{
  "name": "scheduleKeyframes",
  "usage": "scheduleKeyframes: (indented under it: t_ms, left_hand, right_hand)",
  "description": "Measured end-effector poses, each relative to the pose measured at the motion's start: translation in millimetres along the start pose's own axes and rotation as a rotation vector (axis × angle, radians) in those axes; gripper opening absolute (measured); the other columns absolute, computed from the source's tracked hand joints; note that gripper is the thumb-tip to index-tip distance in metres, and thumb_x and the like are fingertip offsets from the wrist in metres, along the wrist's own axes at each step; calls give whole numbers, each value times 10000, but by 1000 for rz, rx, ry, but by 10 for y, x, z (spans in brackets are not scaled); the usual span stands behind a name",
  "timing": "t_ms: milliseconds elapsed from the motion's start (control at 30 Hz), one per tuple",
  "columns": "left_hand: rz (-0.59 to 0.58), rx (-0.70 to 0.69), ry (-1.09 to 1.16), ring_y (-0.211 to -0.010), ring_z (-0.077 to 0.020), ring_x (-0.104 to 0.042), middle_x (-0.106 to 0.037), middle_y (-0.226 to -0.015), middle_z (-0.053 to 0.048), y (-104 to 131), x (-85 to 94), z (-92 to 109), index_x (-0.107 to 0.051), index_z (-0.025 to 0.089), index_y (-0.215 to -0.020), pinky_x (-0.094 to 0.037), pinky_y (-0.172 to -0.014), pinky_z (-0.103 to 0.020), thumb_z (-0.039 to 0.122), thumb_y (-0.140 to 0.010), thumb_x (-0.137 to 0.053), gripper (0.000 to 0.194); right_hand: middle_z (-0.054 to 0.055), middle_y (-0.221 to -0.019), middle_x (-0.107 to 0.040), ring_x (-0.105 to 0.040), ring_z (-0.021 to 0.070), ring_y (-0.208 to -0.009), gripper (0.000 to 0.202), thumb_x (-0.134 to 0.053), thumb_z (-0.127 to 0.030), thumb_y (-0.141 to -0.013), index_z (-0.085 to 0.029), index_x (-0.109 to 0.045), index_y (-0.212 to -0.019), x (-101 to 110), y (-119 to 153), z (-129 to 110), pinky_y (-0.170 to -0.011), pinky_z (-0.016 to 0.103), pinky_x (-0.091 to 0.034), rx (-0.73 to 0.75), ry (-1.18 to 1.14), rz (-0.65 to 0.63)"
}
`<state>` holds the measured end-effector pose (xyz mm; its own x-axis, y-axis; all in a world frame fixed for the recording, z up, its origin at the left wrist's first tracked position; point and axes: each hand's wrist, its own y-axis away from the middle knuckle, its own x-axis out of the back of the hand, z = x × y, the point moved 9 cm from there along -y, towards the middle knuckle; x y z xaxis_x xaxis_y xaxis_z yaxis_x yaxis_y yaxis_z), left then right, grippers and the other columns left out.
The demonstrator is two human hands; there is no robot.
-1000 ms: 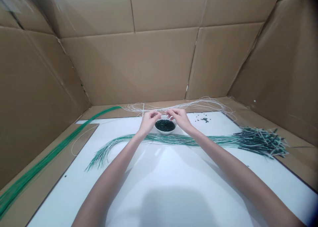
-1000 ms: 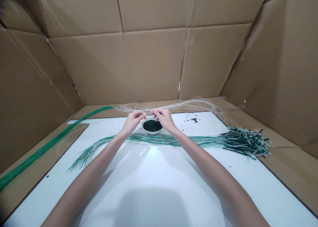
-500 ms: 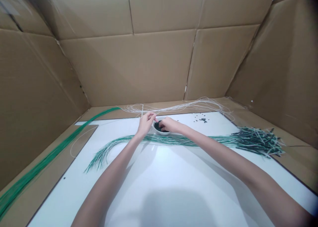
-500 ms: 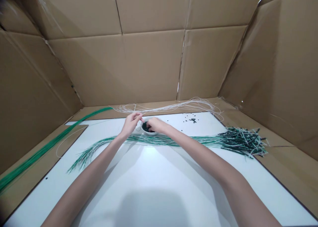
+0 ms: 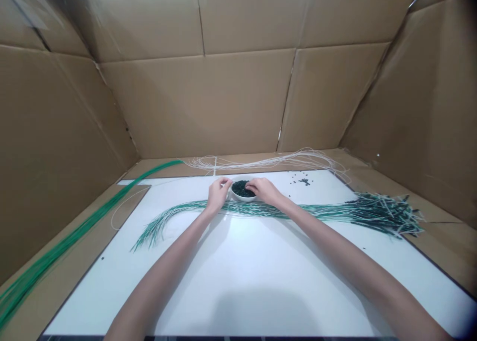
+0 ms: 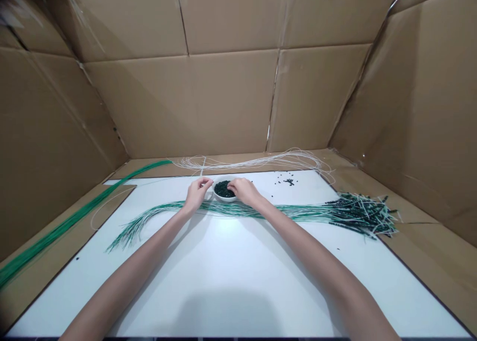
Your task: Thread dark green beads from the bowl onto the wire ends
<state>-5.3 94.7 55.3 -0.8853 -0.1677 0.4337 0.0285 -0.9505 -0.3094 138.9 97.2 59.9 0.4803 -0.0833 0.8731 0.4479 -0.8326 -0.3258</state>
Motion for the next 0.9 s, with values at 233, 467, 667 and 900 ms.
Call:
scheduleKeyframes:
  t_ms: [233, 467, 667, 900]
  left_hand:
    - [-9, -52, -45, -583, -109, -457, -603, -771, -14, 52, -65, 86, -615, 158, -759, -389, -660, -249, 309, -736, -520, 180]
    - [152, -280, -70, -786, -138, -504, -494, -824, -39, 209, -156, 240, -568, 157, -792, -408, -755, -259, 263, -820, -452, 159]
    - [176, -364, -91, -816, -135, -503, -467, -854, -37, 336, -227, 272, -536, 176, -844, -406, -785, -258, 259, -847, -423, 141]
    - [157, -352, -119, -818, -135, -500, -464, -862, -38, 344, -243, 271, -531, 179, -850, -400, -788, -253, 258, -856, -411, 144]
  right_hand:
    - [33, -801, -706, -631, 173, -713, 149, -576, -240, -742, -198, -707, -797, 66, 37, 63, -698, 264, -445, -12, -211, 77]
    - [53, -866, -696, -627, 176, -786, 191, -544, -277, -763, -187, -698, -831, 100, 111, 99, -760, 286, -446, -38, -377, 179]
    - [41, -877, -686, -610, 178, -802, 227, -486, -310, -811, -211, -683, -867, 45, 190, 57, -778, 312, -420, -23, -340, 248]
    - [31, -867, -686, -598, 189, -830, 213, -502, -335, -799, -224, -681, -832, 47, 233, 71, -807, 321, -404, -58, -406, 308]
